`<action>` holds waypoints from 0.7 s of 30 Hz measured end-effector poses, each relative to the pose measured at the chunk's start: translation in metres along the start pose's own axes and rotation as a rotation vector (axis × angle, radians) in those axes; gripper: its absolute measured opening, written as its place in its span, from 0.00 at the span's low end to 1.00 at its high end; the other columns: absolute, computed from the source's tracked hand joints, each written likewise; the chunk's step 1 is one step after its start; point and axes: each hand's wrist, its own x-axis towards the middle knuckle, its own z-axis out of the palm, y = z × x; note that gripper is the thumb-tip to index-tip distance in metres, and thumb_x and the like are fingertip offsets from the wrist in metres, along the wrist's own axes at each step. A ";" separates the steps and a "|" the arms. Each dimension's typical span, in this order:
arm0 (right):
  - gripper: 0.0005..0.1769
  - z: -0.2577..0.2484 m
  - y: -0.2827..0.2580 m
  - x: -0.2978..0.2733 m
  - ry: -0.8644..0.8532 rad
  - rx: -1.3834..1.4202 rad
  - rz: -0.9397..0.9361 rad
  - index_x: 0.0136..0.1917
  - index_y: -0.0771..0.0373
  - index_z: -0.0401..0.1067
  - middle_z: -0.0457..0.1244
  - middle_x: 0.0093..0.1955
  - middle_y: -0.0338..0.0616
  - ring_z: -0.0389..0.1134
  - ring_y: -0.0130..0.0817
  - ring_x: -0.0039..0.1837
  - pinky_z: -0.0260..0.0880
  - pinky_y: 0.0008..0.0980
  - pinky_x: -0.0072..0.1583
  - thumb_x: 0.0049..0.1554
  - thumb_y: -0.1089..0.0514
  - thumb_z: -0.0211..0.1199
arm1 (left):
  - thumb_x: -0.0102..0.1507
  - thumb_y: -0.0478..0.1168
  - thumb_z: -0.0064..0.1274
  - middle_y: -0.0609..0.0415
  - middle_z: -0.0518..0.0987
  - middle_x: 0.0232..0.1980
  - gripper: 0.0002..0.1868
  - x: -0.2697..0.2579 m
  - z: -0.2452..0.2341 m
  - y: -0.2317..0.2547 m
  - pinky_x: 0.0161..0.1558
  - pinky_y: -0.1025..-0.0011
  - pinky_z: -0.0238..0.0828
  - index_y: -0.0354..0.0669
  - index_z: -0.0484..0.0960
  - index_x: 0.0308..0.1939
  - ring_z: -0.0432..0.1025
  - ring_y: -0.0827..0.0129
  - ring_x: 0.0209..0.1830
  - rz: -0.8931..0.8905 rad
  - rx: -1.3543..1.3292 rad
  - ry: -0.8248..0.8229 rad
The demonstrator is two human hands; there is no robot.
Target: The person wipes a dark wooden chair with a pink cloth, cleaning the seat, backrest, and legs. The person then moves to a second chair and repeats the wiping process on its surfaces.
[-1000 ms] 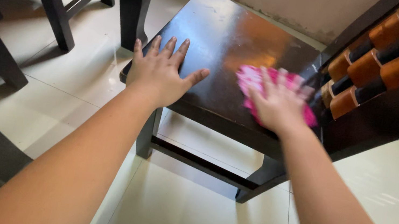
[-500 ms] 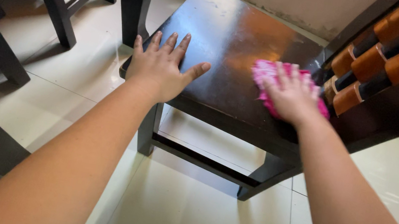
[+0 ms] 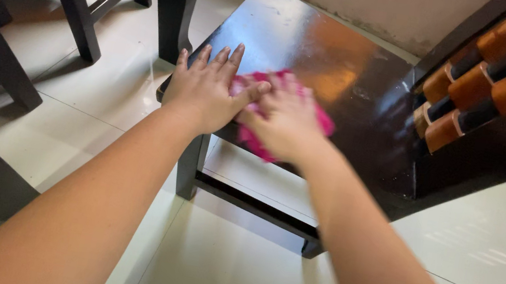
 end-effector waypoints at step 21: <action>0.47 -0.036 0.109 -0.062 -0.044 0.030 0.419 0.82 0.25 0.40 0.26 0.87 0.46 0.24 0.53 0.85 0.20 0.70 0.76 0.53 0.17 0.36 | 0.60 0.81 0.24 0.56 0.47 0.82 0.51 -0.002 0.000 0.004 0.76 0.49 0.23 0.60 0.49 0.79 0.37 0.58 0.82 -0.003 0.083 -0.009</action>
